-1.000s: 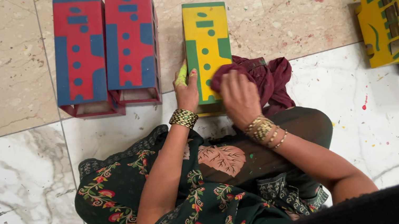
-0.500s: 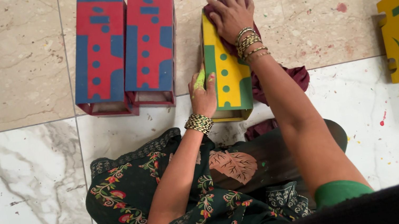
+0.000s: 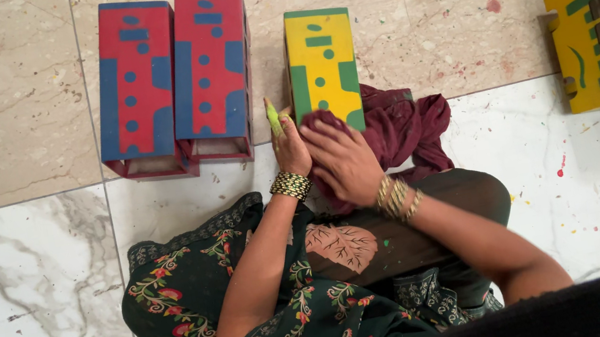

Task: The person sits on the floor and wipes painted wooden toy bus models one at a time with a maroon cloth, turning each toy to clean its sides, roof and window openings, then sets the wiped toy aside and picks up the next one.

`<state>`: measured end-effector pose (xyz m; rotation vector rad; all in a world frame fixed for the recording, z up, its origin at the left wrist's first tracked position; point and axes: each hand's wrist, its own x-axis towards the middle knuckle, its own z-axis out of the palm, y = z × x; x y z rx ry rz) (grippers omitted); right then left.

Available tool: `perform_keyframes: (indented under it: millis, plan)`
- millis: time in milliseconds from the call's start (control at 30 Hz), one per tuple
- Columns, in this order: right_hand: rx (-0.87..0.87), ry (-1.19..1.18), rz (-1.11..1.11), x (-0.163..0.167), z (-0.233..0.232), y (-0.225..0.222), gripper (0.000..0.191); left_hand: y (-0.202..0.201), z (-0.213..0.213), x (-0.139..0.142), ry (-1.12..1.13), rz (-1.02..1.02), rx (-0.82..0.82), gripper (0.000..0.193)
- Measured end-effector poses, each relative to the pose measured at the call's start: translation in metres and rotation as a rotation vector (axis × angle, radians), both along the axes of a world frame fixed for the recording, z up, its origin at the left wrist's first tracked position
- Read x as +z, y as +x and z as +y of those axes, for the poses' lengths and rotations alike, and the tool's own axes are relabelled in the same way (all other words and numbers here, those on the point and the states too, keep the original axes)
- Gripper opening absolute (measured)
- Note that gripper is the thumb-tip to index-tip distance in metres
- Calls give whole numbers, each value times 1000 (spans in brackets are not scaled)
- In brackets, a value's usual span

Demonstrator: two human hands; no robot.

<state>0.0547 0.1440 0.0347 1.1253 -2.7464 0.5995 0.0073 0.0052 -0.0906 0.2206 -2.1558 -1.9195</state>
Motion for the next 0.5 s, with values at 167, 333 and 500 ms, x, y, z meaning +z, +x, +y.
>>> perform_keyframes:
  millis: [167,333,500]
  plan:
    - [-76,24,6,-9,14,-1,57,-1,2,18,-251,-24,-13,70]
    - [-161,22,33,-24,20,-81,57,-6,3,26,-431,49,25,58]
    - [-299,-89,85,-26,13,-183,62,-2,2,38,-388,22,-2,62]
